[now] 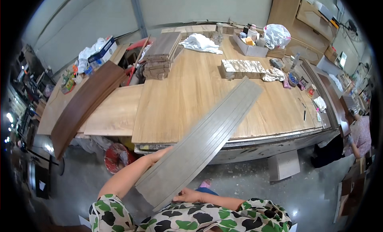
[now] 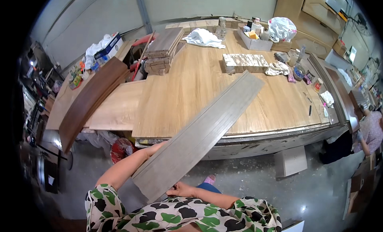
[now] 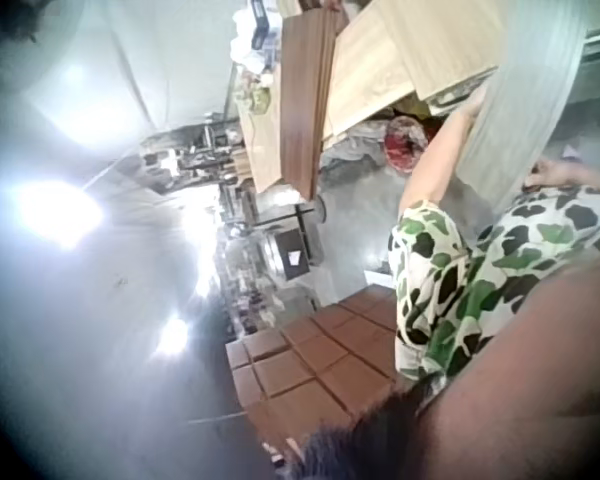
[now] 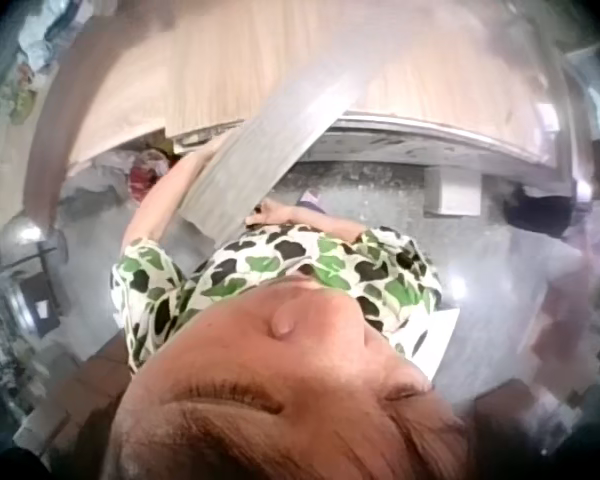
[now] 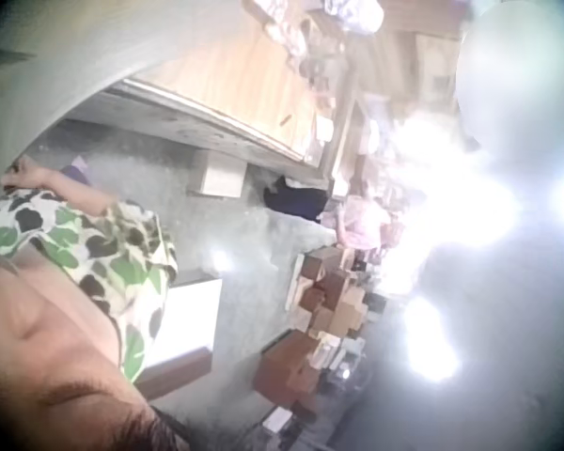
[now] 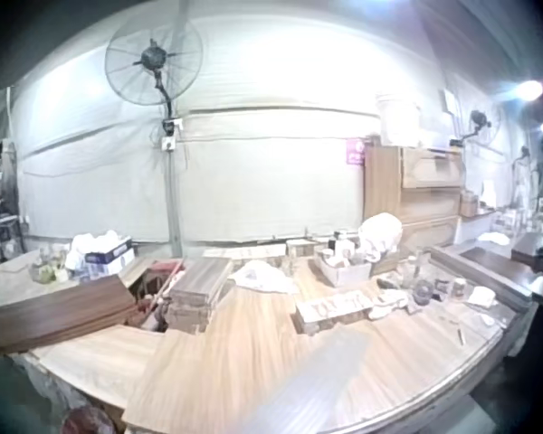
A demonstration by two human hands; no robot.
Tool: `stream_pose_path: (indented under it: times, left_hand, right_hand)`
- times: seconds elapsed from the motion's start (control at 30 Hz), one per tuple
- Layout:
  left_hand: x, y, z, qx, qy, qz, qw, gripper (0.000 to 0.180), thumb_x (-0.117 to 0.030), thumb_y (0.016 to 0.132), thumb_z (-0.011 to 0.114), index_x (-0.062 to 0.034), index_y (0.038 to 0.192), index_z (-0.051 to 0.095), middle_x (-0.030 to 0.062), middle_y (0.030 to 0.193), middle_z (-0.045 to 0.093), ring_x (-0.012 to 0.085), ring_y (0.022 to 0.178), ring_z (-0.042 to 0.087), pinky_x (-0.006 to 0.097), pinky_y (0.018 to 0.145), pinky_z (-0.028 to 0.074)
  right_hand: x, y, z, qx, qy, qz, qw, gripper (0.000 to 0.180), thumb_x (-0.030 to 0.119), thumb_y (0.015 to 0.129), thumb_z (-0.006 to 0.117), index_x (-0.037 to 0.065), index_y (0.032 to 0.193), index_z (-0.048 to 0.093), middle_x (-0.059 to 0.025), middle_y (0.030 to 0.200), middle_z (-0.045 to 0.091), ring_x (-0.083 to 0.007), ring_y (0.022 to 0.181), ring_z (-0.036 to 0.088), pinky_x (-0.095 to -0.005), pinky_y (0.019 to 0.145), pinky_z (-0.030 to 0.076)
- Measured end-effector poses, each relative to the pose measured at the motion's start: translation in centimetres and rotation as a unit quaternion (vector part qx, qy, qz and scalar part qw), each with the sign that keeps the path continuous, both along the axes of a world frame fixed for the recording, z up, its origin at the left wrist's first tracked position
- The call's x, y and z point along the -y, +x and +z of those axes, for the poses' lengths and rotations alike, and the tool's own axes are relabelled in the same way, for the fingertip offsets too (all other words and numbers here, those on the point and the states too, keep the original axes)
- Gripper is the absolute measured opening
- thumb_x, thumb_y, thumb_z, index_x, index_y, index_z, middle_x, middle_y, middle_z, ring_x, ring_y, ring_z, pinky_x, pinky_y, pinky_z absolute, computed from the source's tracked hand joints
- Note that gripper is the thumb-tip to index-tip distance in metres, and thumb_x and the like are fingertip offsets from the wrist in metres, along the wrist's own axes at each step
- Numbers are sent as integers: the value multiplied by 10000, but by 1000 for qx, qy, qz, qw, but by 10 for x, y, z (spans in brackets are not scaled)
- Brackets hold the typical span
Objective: The person applies glue from a small bottle to the edge of a grooved grey furniture part, cleans the surface with a small blade tool, and handles the furniture piece by hand on a workbench.
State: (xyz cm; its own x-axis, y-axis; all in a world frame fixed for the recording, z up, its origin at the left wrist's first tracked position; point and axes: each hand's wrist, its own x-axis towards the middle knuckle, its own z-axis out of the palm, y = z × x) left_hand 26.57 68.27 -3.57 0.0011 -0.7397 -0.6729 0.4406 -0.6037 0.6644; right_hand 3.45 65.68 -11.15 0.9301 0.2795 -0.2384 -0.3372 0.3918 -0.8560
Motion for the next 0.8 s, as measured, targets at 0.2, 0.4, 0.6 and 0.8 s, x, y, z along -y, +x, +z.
stream_pose_path:
  times: [0.2,0.4,0.6,0.8]
  left_hand:
    - [60,46,-5,-31,44,-69,996,600,-497,998,379,-59,1400,465,80,1337,559,165,1150,570,344,957,476]
    - [102,77,-6,55,45,-133,989,610,-512,983,392,-62,1385,483,90,1293,588,169,1118,591,356,932,490]
    - [143,112,15,284,100,-321,898,585,-500,948,434,-52,1301,560,136,1162,658,226,991,656,395,893,505]
    - [159,170,-9,611,-39,-456,646,481,-446,937,437,-63,1142,643,215,944,681,352,927,659,452,790,503]
  right_hand:
    - [41,38,-4,-4,59,-34,998,312,199,896,707,28,1136,604,27,898,597,-71,830,561,-230,761,489]
    - [64,67,1,12,88,-76,993,459,190,893,707,6,1277,536,-33,1128,637,-92,946,579,-238,810,500]
    - [68,102,-29,68,36,-125,989,494,197,900,697,3,1315,512,-67,1237,618,-140,1117,545,-277,969,439]
    - [70,128,9,-15,-38,-121,992,448,223,947,630,-22,1307,526,-73,1212,635,-144,1058,573,-282,944,457]
